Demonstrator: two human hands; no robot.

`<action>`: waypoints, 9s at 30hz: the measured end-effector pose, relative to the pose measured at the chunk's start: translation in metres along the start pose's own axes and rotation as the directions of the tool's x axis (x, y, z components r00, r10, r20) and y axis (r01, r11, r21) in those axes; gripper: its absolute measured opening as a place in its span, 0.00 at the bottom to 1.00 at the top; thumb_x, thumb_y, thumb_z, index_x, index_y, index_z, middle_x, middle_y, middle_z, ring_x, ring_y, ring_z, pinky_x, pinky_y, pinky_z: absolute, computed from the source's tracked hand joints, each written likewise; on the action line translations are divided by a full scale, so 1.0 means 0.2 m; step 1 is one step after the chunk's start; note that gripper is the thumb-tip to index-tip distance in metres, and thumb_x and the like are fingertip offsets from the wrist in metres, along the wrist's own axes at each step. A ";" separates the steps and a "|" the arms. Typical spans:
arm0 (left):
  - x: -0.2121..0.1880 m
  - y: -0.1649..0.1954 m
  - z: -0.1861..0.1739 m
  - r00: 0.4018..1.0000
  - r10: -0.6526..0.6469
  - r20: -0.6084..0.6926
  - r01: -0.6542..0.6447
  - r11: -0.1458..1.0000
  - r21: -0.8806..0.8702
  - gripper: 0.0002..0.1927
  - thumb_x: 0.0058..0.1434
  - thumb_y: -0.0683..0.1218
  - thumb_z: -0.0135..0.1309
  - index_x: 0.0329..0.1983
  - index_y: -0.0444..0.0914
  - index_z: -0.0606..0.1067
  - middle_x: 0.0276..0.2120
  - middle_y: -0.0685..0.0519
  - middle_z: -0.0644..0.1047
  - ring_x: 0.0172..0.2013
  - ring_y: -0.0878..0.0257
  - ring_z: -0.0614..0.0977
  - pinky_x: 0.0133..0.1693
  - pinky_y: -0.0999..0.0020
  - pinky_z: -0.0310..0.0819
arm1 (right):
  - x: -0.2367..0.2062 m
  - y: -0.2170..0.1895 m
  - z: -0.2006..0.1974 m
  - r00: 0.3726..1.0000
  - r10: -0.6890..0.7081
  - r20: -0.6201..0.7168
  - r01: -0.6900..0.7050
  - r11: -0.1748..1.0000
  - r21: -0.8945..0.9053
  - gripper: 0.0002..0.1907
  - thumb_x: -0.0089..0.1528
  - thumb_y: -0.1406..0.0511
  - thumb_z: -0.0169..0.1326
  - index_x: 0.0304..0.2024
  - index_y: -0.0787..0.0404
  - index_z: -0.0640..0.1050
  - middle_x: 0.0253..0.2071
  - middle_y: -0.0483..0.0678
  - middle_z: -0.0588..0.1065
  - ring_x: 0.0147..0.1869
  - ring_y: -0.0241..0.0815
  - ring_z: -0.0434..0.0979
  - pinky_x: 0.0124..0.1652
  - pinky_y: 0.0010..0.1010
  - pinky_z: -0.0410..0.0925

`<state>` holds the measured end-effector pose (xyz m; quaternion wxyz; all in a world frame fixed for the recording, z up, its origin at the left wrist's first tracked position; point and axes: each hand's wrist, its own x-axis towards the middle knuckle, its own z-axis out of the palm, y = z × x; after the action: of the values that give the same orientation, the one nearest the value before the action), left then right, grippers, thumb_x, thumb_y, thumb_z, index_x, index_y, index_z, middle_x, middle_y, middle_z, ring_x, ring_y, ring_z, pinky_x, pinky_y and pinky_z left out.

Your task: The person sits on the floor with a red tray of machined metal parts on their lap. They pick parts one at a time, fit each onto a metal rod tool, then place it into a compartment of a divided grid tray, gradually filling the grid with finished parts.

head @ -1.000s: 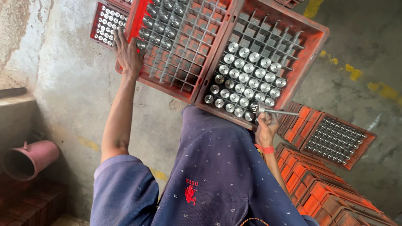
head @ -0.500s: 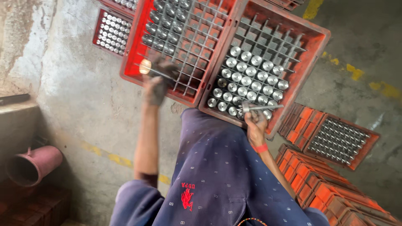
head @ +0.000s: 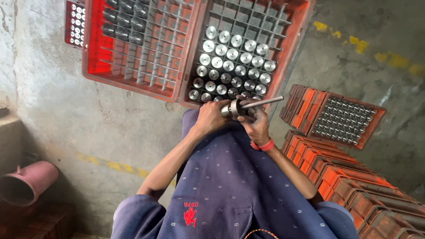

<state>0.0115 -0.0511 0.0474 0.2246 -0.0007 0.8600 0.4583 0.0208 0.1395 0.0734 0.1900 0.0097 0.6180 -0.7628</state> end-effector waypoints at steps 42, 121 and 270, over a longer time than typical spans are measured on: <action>0.36 -0.84 -1.06 0.745 0.176 -0.643 0.090 0.929 0.359 0.39 0.61 0.53 0.67 0.71 0.39 0.62 0.39 0.39 0.82 0.36 0.39 0.83 0.31 0.47 0.74 | -0.06 0.38 -0.30 0.874 -0.145 -0.464 0.248 0.954 0.167 0.17 0.67 0.74 0.59 0.58 0.68 0.73 0.42 0.43 0.75 0.42 0.29 0.69 0.44 0.20 0.64; 0.96 -0.22 -0.49 0.684 0.546 -0.484 -0.205 0.781 0.590 0.17 0.63 0.37 0.55 0.52 0.48 0.79 0.51 0.49 0.81 0.57 0.50 0.75 0.61 0.30 0.49 | -0.05 0.38 -0.40 0.898 -0.119 -0.424 0.156 0.986 0.054 0.16 0.68 0.77 0.56 0.58 0.71 0.73 0.44 0.42 0.73 0.46 0.29 0.72 0.48 0.21 0.66; 1.18 0.03 -0.57 0.758 0.472 -0.450 -0.071 0.746 0.663 0.37 0.55 0.29 0.46 0.70 0.42 0.69 0.65 0.39 0.68 0.54 0.44 0.77 0.45 0.58 0.79 | -0.11 0.39 -0.55 0.833 -0.162 -0.529 0.168 0.985 -0.037 0.17 0.59 0.76 0.57 0.51 0.67 0.74 0.45 0.41 0.77 0.48 0.30 0.76 0.46 0.22 0.69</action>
<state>-0.2463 -0.0899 0.0148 -0.1406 0.0615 0.9749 0.1614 0.0394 0.2373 -0.0207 -0.0544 0.1673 0.6408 -0.7473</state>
